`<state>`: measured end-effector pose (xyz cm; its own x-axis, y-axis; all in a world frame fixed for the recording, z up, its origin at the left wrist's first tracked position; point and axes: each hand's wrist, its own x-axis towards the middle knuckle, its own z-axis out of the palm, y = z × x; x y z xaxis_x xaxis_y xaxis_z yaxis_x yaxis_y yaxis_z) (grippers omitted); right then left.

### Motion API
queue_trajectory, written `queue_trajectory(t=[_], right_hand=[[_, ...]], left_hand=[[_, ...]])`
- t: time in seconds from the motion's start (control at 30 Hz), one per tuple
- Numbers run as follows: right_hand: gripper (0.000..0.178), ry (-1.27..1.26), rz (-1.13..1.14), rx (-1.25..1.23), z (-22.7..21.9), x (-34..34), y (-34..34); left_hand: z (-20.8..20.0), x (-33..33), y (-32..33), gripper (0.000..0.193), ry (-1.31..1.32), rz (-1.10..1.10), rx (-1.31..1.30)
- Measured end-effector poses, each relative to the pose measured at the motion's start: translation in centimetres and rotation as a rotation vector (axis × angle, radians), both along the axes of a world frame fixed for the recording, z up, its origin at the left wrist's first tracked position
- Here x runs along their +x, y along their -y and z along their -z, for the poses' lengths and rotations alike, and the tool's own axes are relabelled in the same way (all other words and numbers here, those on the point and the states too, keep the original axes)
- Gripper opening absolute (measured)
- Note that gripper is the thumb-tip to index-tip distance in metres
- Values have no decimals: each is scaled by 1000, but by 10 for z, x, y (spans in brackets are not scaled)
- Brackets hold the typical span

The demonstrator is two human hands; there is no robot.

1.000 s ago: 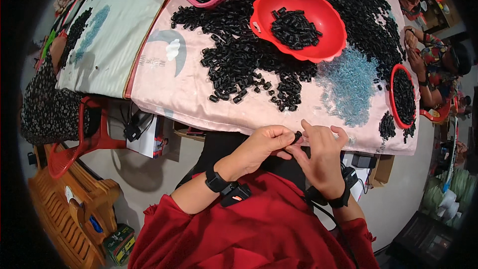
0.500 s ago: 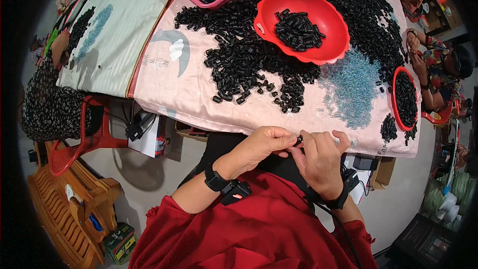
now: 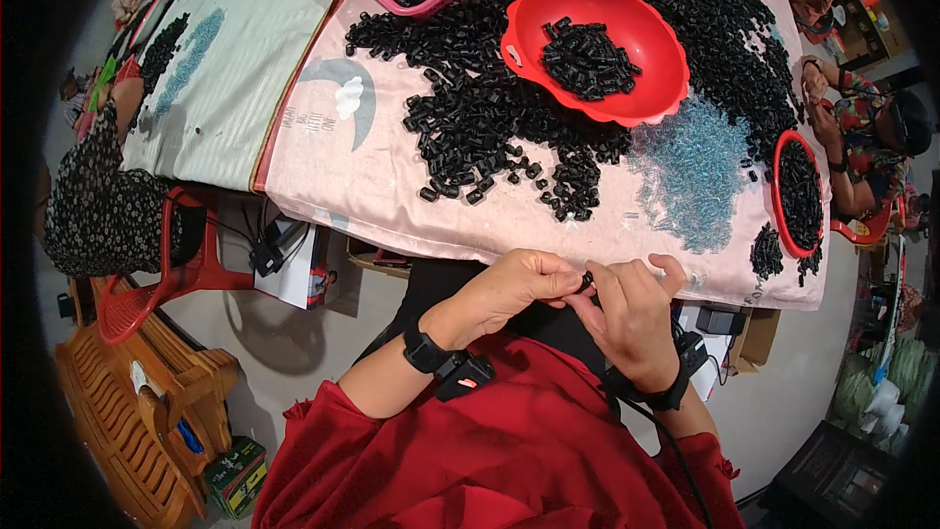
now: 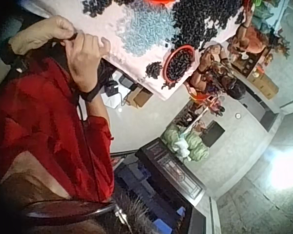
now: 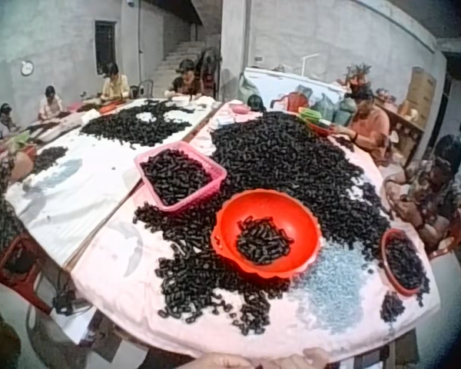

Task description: The person repeatedly picks small black plastic pieces and light-blue pins from a table, inserts a pin into each piece, and places the assembled units into a red bowl. The camera is head-mounted and shows the hands and table from above.

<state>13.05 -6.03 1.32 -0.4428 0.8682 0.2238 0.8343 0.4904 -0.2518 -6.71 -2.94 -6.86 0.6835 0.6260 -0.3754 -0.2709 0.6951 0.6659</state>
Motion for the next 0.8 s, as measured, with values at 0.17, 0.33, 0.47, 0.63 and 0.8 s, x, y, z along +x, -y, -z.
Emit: queue_trajectory(t=[0.17,0.33,0.47,0.63,0.8], right_hand=[[33,-22,-39,-15,2,4,-2],[29,-98,-70,-10,4,10,-2],[31,-71,-64,59,14,11,2],[34,-92,65,109,32,25,-24],[28,136,235,227,57,41,-42]], left_hand=[[-3,3,2,30,-30,-23,36],[-5,5,3,29,-40,2,35],[-9,4,0,27,-33,32,-56],[-10,0,-5,30,-9,-37,-119],[-16,-8,-20,25,52,-131,-172]])
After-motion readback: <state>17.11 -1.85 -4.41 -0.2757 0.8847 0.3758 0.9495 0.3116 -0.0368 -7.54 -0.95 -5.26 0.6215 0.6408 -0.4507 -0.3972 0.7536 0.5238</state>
